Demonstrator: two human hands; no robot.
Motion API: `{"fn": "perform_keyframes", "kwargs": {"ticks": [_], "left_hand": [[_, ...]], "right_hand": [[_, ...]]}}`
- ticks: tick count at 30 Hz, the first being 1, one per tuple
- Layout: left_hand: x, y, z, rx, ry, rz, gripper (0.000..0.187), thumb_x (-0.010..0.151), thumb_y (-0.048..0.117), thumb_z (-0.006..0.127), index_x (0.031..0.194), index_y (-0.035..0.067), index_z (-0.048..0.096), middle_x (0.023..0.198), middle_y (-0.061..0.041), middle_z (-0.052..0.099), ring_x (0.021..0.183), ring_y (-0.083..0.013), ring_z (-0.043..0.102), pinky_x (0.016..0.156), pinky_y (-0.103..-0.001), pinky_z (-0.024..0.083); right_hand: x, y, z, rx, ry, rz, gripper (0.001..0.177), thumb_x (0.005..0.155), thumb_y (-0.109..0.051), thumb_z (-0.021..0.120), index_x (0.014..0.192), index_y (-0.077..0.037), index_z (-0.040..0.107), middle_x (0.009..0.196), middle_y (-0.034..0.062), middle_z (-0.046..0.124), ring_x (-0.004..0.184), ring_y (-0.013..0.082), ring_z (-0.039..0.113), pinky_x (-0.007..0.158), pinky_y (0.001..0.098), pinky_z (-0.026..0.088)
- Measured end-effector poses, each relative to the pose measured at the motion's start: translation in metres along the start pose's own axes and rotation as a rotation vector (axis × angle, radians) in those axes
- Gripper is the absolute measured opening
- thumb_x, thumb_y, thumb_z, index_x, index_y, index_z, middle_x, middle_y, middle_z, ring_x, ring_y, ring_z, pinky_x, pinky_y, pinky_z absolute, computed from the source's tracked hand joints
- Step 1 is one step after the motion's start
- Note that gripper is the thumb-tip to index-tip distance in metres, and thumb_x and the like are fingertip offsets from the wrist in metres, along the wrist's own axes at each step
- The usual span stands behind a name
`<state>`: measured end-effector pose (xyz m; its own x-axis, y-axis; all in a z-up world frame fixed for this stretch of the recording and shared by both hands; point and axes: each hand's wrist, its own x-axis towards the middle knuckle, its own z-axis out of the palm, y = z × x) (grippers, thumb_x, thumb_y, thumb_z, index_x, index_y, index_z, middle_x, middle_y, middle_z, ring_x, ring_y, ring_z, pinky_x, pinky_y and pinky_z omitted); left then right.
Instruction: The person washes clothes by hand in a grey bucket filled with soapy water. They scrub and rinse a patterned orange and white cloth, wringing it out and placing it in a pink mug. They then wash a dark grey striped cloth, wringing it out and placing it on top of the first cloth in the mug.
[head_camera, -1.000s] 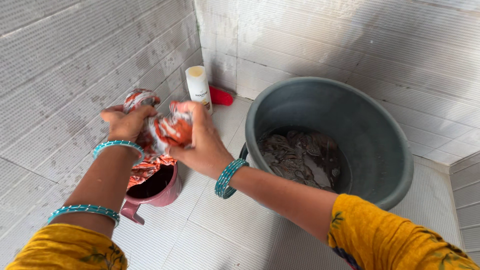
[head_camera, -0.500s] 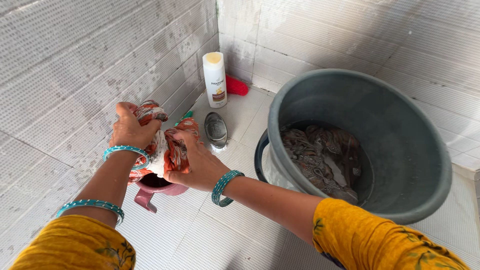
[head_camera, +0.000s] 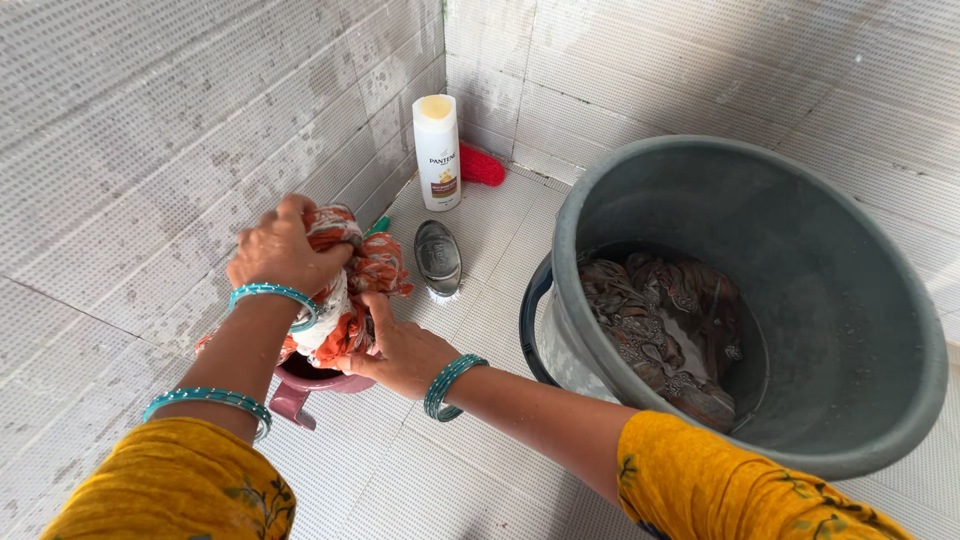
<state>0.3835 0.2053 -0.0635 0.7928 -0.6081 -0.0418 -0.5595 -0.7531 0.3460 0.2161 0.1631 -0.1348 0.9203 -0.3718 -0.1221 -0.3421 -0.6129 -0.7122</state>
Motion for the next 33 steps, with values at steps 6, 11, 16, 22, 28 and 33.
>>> {"fn": "perform_keyframes", "kwargs": {"ticks": [6,11,16,22,28,33], "left_hand": [[0.042,-0.042,0.046,-0.117,-0.13,0.068,0.107,0.071,0.045,0.085,0.157,0.018,0.028,0.15,-0.025,0.04,0.137,-0.0505,0.043,0.111,-0.056,0.042],[0.042,-0.052,0.064,-0.066,-0.172,0.05,0.108,0.078,0.04,0.079,0.161,0.013,0.014,0.152,-0.031,0.033,0.137,-0.0552,0.041,0.11,-0.059,0.043],[0.034,-0.044,0.062,-0.024,-0.193,0.002,0.108,0.081,0.04,0.076,0.161,0.012,0.01,0.153,-0.029,0.033,0.138,-0.0527,0.042,0.11,-0.062,0.042],[0.025,-0.04,0.051,0.039,-0.164,0.002,0.109,0.079,0.044,0.078,0.162,0.011,0.014,0.156,-0.025,0.032,0.142,-0.046,0.041,0.109,-0.063,0.042],[0.016,-0.024,0.035,0.054,-0.012,0.034,0.115,0.066,0.041,0.086,0.159,0.016,0.024,0.16,-0.014,0.031,0.148,-0.0373,0.031,0.112,-0.061,0.036],[0.016,-0.011,0.042,0.064,0.002,0.045,0.106,0.065,0.037,0.084,0.157,0.016,0.035,0.159,-0.012,0.035,0.147,-0.0351,0.033,0.114,-0.063,0.031]], "right_hand": [[-0.004,-0.013,-0.008,-0.302,0.036,0.019,0.066,0.086,-0.048,0.067,0.132,-0.007,0.045,0.083,0.0158,0.074,0.075,0.0337,0.074,0.064,0.0472,0.058],[-0.003,-0.008,-0.003,-0.395,0.035,-0.043,0.056,0.089,-0.047,0.066,0.121,-0.003,0.053,0.073,0.0135,0.072,0.064,0.0301,0.073,0.053,0.0444,0.057],[-0.001,-0.002,0.005,-0.429,0.107,-0.125,0.059,0.089,-0.047,0.068,0.121,0.0,0.053,0.072,0.0135,0.072,0.062,0.0311,0.072,0.051,0.0457,0.056],[-0.004,-0.011,-0.006,-0.468,-0.015,-0.047,0.059,0.094,-0.047,0.064,0.128,0.0,0.049,0.077,0.0142,0.072,0.067,0.032,0.073,0.057,0.0458,0.058],[-0.019,-0.018,-0.041,-0.572,0.028,-0.087,0.055,0.087,-0.038,0.071,0.127,-0.004,0.054,0.091,0.0162,0.072,0.082,0.0332,0.074,0.067,0.0477,0.059],[-0.039,-0.027,-0.091,-0.514,0.025,-0.106,0.027,0.089,-0.034,0.07,0.102,-0.01,0.07,0.088,0.0132,0.074,0.084,0.0319,0.073,0.071,0.0473,0.057]]}}
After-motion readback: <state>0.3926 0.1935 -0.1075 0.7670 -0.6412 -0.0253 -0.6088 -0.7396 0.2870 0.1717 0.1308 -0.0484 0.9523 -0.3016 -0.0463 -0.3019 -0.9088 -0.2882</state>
